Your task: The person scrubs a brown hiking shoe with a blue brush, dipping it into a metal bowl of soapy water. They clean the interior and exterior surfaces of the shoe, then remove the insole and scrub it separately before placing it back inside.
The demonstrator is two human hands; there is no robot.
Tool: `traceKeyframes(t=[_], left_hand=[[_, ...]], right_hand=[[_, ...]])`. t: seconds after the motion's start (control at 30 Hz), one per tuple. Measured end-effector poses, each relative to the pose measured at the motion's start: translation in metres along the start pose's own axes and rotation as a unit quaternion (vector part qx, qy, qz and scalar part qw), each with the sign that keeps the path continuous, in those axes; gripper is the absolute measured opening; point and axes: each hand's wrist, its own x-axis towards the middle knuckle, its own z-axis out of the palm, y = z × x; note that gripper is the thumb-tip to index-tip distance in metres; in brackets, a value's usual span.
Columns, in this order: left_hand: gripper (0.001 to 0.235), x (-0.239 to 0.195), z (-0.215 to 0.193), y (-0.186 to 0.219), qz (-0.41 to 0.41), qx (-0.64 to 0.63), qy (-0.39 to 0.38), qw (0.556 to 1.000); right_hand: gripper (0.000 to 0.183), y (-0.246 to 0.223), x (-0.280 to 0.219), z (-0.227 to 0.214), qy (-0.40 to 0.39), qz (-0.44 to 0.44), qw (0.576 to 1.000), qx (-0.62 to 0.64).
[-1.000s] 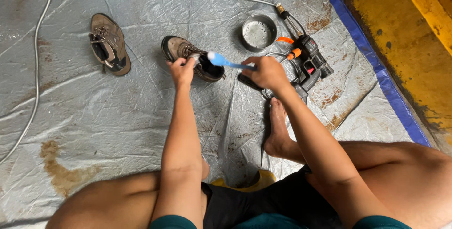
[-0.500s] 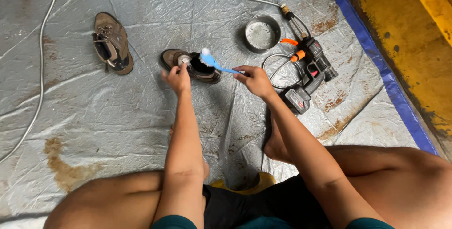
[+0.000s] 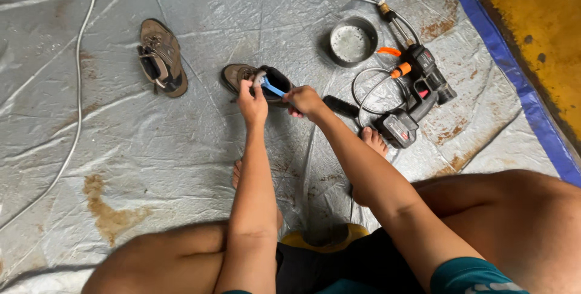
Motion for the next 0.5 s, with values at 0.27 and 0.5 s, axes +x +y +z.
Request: traceKeyframes(t=[0.27, 0.5], left_hand=[[0.036, 0.028, 0.001, 0.003, -0.02, 0.046, -0.028, 0.998], [0.031, 0.016, -0.003, 0.011, 0.09, 0.042, 0.002, 0.995]], right_hand=[[0.029, -0.035, -0.047, -0.014, -0.042, 0.025, 0.995, 0.084], [0.027, -0.024, -0.064, -0.007, -0.001, 0.032, 0.989, 0.142]])
